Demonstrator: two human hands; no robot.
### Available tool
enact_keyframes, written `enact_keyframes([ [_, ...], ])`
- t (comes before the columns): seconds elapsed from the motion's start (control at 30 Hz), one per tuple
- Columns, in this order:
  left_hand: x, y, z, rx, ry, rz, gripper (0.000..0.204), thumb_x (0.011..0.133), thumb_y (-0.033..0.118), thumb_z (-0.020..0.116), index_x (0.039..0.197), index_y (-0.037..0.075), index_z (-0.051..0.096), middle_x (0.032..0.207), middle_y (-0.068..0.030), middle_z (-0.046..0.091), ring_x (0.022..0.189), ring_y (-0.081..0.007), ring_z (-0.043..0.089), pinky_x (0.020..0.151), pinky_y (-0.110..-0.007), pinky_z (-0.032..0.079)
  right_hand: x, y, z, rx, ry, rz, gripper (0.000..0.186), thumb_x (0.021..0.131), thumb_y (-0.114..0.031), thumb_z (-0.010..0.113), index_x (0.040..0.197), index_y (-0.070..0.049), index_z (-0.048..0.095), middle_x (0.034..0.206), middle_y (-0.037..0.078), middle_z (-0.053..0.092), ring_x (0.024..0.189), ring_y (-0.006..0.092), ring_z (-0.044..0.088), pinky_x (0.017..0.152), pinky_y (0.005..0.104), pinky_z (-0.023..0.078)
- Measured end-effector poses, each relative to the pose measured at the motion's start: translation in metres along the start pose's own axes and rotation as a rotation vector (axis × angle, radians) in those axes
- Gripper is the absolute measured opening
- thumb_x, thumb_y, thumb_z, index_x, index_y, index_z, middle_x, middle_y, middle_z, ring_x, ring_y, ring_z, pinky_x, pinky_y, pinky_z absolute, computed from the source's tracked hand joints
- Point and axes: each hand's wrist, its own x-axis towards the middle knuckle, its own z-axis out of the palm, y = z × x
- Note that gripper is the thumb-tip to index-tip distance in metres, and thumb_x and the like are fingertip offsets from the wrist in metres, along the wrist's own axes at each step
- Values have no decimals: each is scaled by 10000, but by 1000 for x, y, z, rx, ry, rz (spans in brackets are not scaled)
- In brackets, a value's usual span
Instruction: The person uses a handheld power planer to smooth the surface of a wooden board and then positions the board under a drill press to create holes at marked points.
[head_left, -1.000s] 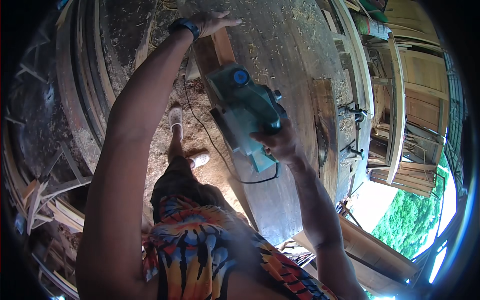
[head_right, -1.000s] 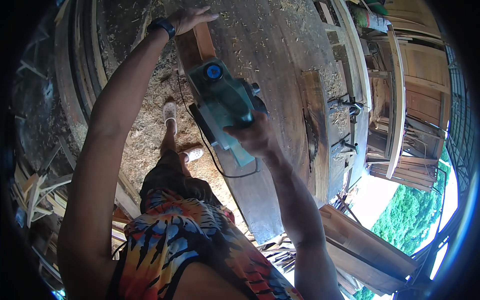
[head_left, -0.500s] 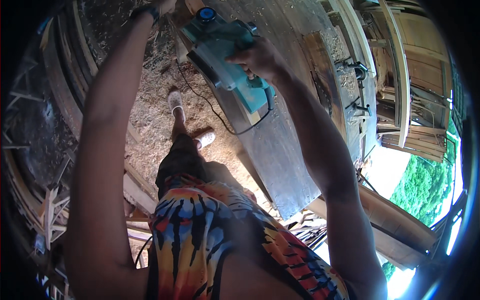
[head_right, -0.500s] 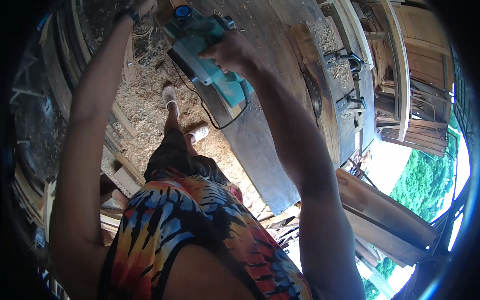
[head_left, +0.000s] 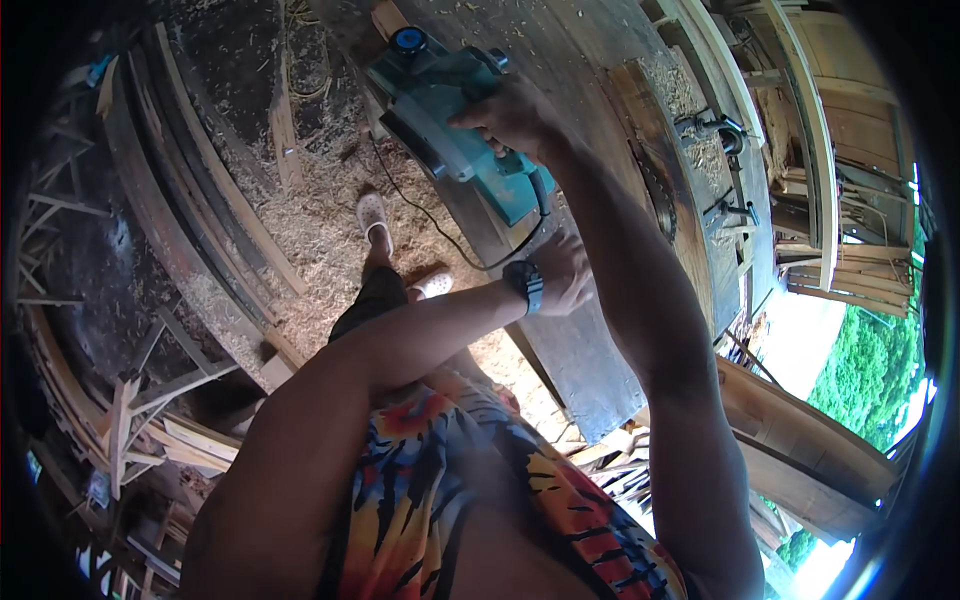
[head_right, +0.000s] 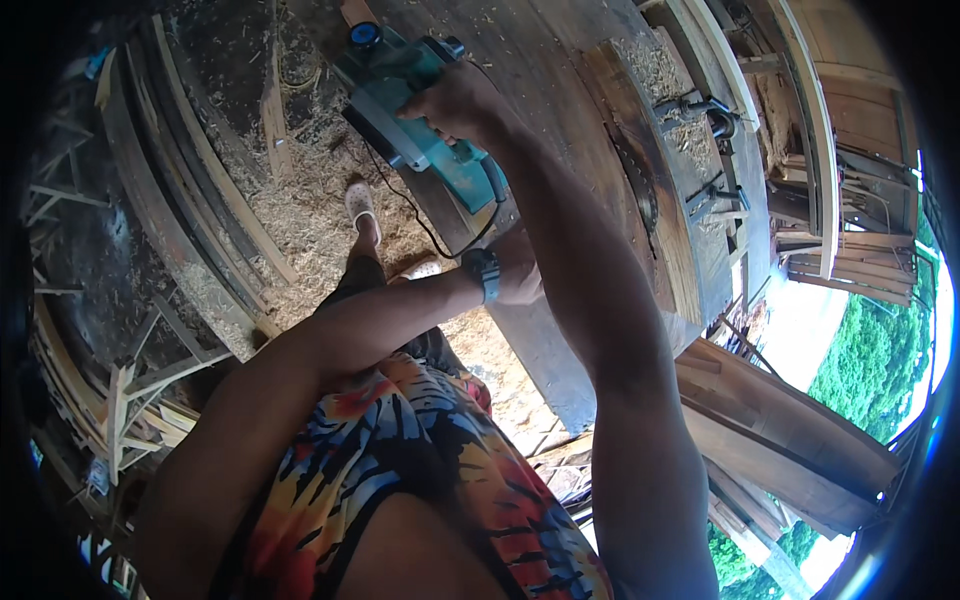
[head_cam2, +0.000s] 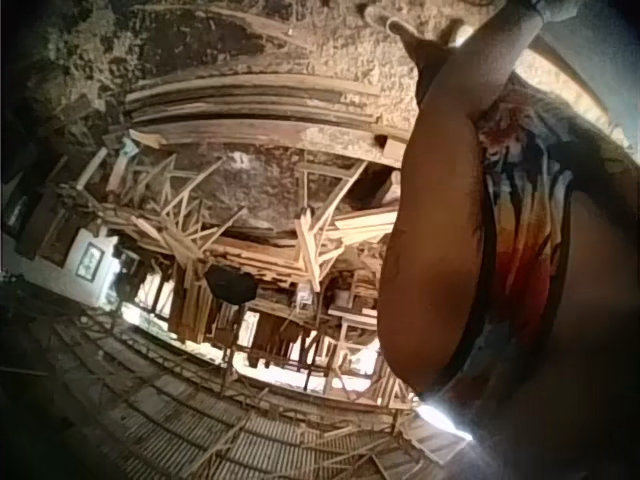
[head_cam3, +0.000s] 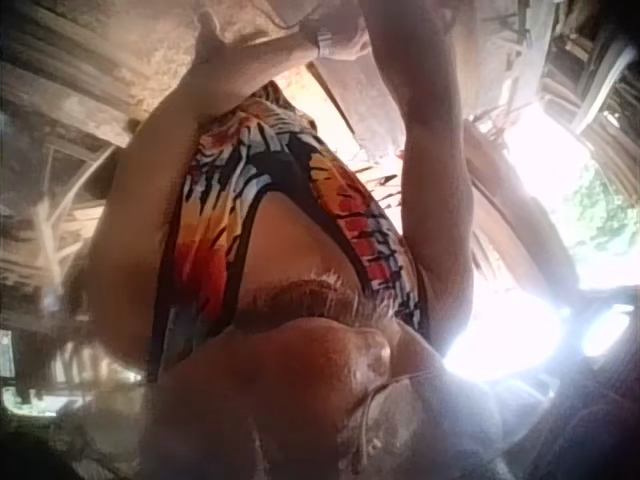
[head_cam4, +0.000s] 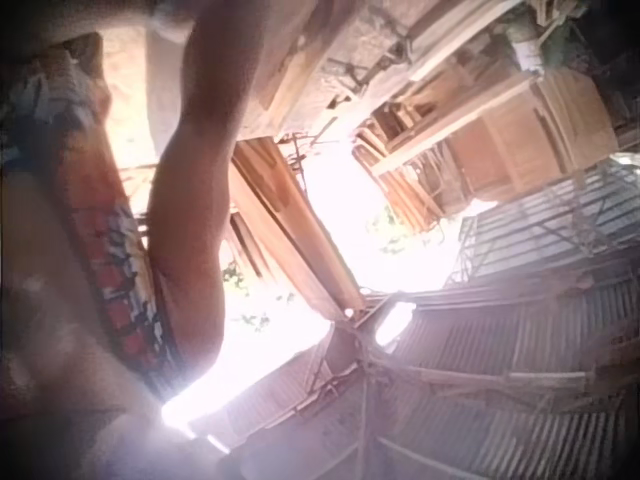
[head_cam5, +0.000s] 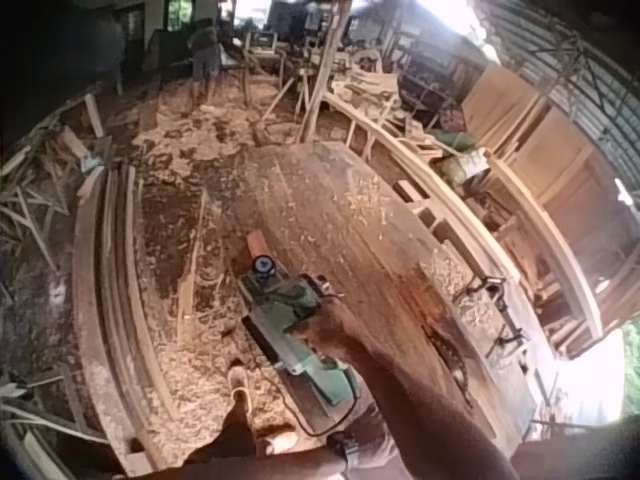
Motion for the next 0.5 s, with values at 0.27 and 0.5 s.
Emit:
enact_keyframes([
  [0.27,-16,-61,61,202,-304,-241,315,863,151,557,1102,-23,665,1072,-200,705,986,-416,672,1060,-577,432,-2,-5,4,136,-24,16,259,807,-186,827,760,39,707,558,81,600,431,158,565,437,366,440],
  [0.5,-14,-50,50,69,-396,-257,249,871,232,606,907,3,695,789,-179,690,788,-310,672,781,-489,490,7,-2,2,122,-40,34,255,798,-174,820,800,31,669,548,69,586,433,154,555,462,362,427],
])
